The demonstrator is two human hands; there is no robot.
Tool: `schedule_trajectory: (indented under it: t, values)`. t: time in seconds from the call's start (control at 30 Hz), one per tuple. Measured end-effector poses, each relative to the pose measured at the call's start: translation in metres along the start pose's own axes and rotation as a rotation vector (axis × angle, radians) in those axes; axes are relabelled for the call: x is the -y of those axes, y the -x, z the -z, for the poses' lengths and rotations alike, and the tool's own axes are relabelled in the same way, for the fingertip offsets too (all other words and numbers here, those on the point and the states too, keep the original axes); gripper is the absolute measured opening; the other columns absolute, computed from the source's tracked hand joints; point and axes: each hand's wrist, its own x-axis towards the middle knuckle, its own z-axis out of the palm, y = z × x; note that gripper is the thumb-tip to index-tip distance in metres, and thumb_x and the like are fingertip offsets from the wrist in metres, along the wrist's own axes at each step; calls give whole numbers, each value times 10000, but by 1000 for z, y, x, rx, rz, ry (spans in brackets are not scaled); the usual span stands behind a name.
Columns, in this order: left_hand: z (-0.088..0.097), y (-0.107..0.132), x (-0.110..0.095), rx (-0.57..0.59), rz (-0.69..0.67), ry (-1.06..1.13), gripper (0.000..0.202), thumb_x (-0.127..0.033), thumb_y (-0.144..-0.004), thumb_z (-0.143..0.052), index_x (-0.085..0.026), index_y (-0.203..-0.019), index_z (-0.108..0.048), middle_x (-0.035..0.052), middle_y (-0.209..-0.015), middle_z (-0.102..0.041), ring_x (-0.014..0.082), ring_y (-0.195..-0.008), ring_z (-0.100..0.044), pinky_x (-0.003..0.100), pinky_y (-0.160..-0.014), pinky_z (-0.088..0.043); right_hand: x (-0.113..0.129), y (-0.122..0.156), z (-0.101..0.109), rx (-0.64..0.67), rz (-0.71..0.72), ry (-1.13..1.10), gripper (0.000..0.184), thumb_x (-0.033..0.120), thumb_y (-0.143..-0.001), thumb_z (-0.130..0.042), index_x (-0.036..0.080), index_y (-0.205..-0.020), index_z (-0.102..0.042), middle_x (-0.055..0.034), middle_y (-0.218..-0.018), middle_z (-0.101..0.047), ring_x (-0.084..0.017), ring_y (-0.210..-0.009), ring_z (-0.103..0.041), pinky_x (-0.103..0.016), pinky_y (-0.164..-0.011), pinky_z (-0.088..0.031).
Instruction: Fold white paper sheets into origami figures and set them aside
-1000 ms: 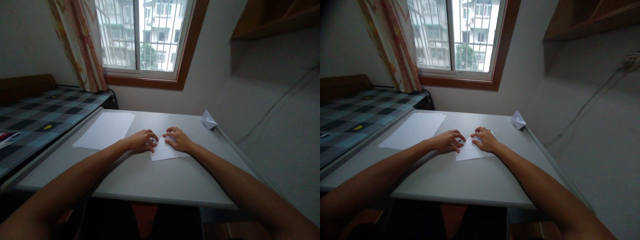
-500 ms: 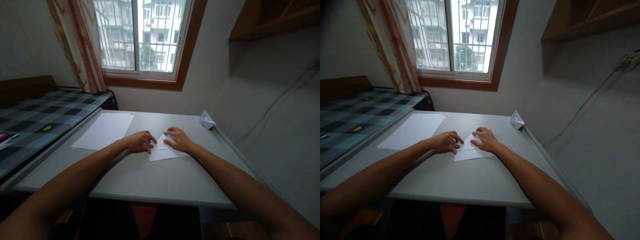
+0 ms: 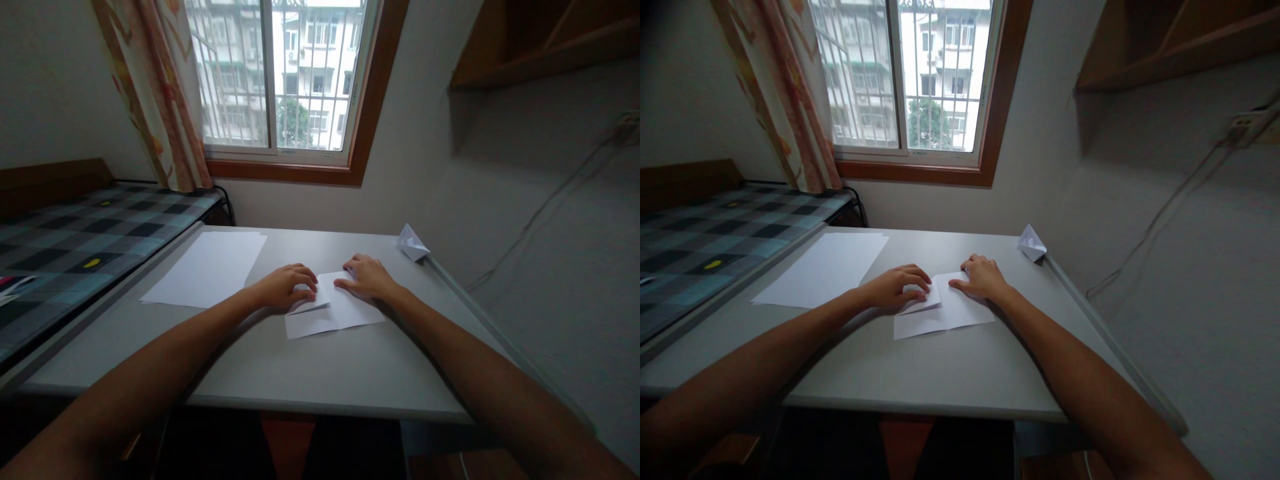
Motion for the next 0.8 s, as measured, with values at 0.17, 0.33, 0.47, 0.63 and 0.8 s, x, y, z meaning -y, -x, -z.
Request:
schedule_trajectory:
  t: [0.17,0.33,0.47,0.63,0.8]
  values:
    - [-14,-4,4,57,-26,-46,359,-369,-863,-558,-157,-1144,-629,124,-1254,-591,218,-1182,-529,352,-1004,-391,2,-6,-1,-19,-21,-37,463,611,-678,-663,184,-856,-658,-112,-943,-639,-242,-840,-584,-359,-745,-431]
    - [-15,-3,4,61,8,-133,344,-399,-894,-496,-183,-1112,-651,97,-1230,-611,224,-1104,-575,369,-944,-409,8,-8,0,-97,-92,-143,388,453,-618,-754,182,-837,-584,-77,-851,-636,-212,-746,-573,-318,-660,-426]
    - [-11,-5,-1,42,81,-222,281,-366,-907,-475,-228,-1051,-673,55,-1149,-644,217,-1040,-573,378,-896,-399,22,-7,5,-224,-46,-287,189,174,-683,-654,183,-859,-588,-50,-820,-641,-182,-723,-571,-302,-686,-432]
    - [-10,-2,-1,-11,155,-283,250,-381,-875,-521,-236,-1000,-681,58,-1081,-634,231,-1013,-557,407,-897,-396,27,-5,5,-233,273,-466,220,30,-659,-532,183,-796,-611,-61,-870,-626,-193,-842,-575,-325,-793,-460]
    - [-17,1,8,-104,188,-241,339,-351,-848,-556,-194,-1147,-595,105,-1328,-502,257,-1211,-465,442,-1006,-373,26,0,0,-146,452,-596,322,-14,-587,-498,192,-797,-628,-64,-991,-637,-202,-931,-589,-357,-871,-466]
